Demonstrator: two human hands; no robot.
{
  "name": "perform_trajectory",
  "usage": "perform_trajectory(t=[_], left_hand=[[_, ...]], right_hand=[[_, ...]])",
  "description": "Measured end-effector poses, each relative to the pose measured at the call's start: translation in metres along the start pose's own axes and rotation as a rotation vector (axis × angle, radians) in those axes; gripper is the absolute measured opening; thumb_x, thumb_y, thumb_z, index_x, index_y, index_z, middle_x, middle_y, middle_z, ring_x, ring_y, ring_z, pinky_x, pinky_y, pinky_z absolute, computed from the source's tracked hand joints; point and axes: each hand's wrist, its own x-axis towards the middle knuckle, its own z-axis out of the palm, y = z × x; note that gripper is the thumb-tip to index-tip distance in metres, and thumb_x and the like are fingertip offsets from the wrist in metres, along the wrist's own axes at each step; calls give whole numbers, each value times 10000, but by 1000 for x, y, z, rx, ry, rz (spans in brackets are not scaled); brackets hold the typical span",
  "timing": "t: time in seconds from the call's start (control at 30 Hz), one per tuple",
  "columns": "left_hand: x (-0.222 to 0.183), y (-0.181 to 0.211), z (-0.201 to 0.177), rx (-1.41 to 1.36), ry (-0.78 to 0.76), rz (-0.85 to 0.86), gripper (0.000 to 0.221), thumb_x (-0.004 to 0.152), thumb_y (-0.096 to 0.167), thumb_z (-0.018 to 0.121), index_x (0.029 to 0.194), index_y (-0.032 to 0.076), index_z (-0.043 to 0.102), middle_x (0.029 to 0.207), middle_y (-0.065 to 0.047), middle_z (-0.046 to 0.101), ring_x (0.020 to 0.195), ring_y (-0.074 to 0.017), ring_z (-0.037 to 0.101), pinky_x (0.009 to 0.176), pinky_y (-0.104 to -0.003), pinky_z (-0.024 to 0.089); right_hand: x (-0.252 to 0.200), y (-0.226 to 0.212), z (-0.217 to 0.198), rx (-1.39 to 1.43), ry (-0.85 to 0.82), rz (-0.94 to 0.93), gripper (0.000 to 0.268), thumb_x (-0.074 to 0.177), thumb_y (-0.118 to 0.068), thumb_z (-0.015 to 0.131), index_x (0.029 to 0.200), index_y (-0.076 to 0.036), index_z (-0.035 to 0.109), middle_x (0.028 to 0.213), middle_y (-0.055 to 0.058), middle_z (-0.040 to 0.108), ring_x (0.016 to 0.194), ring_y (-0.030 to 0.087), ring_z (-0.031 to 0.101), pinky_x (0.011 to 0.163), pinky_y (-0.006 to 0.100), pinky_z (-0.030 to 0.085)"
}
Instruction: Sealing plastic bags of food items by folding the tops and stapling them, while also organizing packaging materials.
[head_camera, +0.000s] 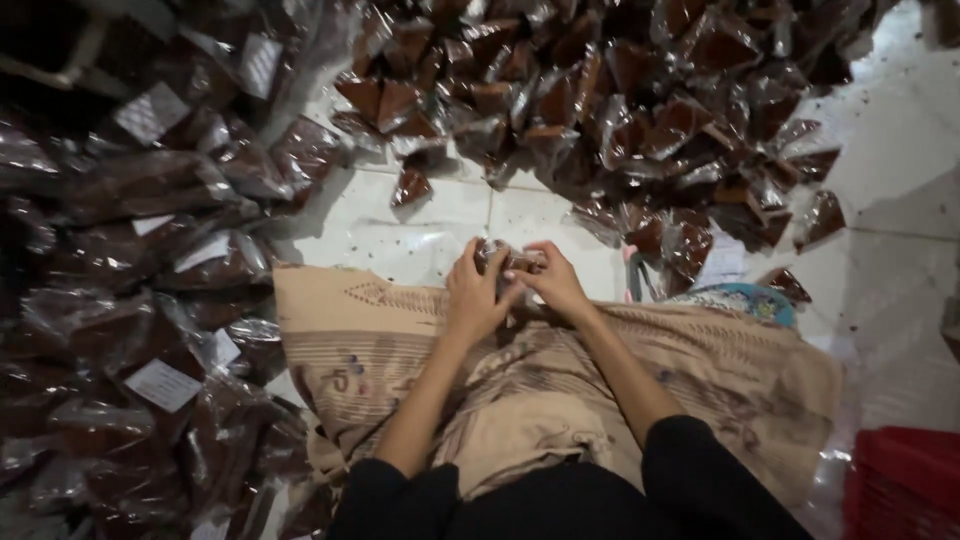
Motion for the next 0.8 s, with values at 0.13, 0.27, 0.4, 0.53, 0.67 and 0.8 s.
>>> perform_trajectory(t=[0.13,0.27,0.4,0.53,0.67,0.8], left_hand=[[3,-5,-1,152,-62,0,919,720,499,833,1487,362,347,1570,-231,202,1420,-467,324,1090,-595,314],[0,5,9,237,-64,10,694,879,415,708,1478,255,397,1632,-250,137,1502,-432,163,1119,-660,193],[-10,19,4,158,-2,-104,625,986,196,587,1520,34,305,1662,-244,114,1527,-461,-1,1112,-756,82],[8,-19,45,583,549,165,389,894,85,600,1281,114,595,1536,-138,484,1369,-427,466,769,-506,566],[22,-47,57,247,478,-97,302,760,-12,757,990,152,651,1197,-25,605,1104,-250,557,624,-308,609],[19,-33,42,201,420,48,554,583,543,880,969,214,655,984,8,565,910,-259,550,713,-417,505]], right_hand=[[-3,1,-3,258,-190,-36,682,671,55,856,1286,-65,585,1325,149,626,1252,287,622,1057,440,491],[1,0,1,-530,-10,-488,660,692,57,748,1313,-58,556,1175,184,610,1131,382,631,996,482,508],[4,-1,6,-541,78,-589,386,829,0,683,1210,-55,649,1094,165,694,1073,346,679,975,426,534],[1,-2,19,-471,66,-565,314,801,-29,733,1105,-97,692,962,118,732,975,338,712,898,433,553],[8,28,26,-390,77,-362,140,845,-117,744,969,-183,746,880,39,758,873,254,740,815,370,574],[10,18,10,142,374,9,200,973,-302,657,943,-112,600,711,117,653,572,214,620,518,321,525]])
